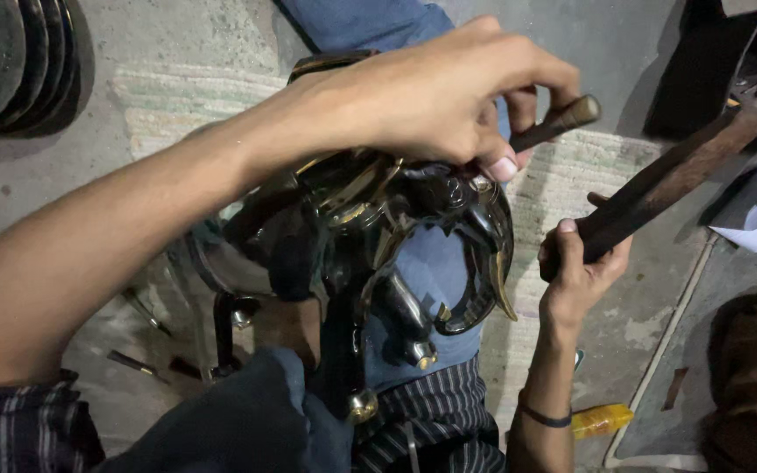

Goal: The person sits on the floor and uses a hammer and chisel to emboss decorative patterns on a polished metal elephant figurine. They repeatedly reposition the figurine to access different areas, striking the chisel to create textured details on the surface.

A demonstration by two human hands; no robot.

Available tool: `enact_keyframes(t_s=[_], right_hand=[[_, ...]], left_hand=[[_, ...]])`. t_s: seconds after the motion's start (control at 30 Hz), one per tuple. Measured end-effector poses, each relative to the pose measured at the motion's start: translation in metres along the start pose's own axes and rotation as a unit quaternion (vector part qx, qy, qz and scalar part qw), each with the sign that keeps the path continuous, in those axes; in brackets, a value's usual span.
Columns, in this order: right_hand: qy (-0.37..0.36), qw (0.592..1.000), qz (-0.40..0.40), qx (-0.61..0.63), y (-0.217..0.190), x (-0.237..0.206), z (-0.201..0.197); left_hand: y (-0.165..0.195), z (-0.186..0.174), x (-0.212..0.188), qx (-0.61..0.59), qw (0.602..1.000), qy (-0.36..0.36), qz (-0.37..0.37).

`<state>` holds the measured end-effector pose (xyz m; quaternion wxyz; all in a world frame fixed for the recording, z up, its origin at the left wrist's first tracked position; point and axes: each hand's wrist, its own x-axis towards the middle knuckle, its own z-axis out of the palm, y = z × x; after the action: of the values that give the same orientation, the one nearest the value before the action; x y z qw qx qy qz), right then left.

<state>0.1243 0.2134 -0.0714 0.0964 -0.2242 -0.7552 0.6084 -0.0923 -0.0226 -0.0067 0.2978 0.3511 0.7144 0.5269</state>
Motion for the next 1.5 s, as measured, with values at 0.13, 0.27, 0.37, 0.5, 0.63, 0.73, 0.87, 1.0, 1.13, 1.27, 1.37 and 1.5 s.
enact_keyframes(t_s=[0.13,0.27,0.37,0.5,0.63,0.73,0.87,1.0,1.13,1.27,1.37,1.5], right_hand=[[-0.016,0.999,0.045,0.013,-0.015,-0.009,-0.002],[-0.028,0.994,0.078,0.065,-0.025,-0.014,-0.006],[-0.004,0.994,0.091,0.055,-0.030,-0.018,-0.006],[0.016,0.995,0.085,0.050,-0.032,-0.025,-0.005],[0.015,0.995,0.094,-0.042,-0.022,-0.031,-0.003],[0.015,0.993,0.108,-0.048,-0.008,-0.034,-0.002],[0.012,0.995,0.088,-0.055,0.003,-0.036,-0.002],[0.000,0.998,0.058,0.006,0.002,-0.037,-0.004],[0.006,0.998,-0.021,-0.067,-0.002,-0.036,-0.005],[0.044,0.996,-0.081,-0.019,0.000,-0.036,-0.007],[0.046,0.992,-0.111,-0.045,0.001,-0.038,-0.010],[0.018,0.987,-0.125,-0.102,0.001,-0.037,-0.015]], left_hand=[[0.007,-0.015,-0.015,-0.056,0.997,0.032,0.037],[0.004,-0.036,-0.046,0.027,0.996,0.077,0.027],[0.005,-0.020,-0.047,-0.038,0.997,0.057,-0.035],[0.019,0.010,-0.020,-0.063,0.993,-0.015,0.096],[0.033,0.025,0.002,-0.018,0.991,-0.127,0.041],[0.034,0.025,0.002,0.002,0.987,-0.157,0.023],[0.036,0.024,0.003,0.055,0.980,-0.185,0.052],[0.043,0.026,0.008,0.103,0.969,-0.225,0.025],[0.048,0.030,0.011,0.113,0.964,-0.238,0.027],[0.046,0.032,0.013,0.108,0.962,-0.247,0.034],[0.044,0.035,0.013,0.107,0.964,-0.237,0.062],[0.045,0.039,0.011,0.169,0.961,-0.169,0.143]])
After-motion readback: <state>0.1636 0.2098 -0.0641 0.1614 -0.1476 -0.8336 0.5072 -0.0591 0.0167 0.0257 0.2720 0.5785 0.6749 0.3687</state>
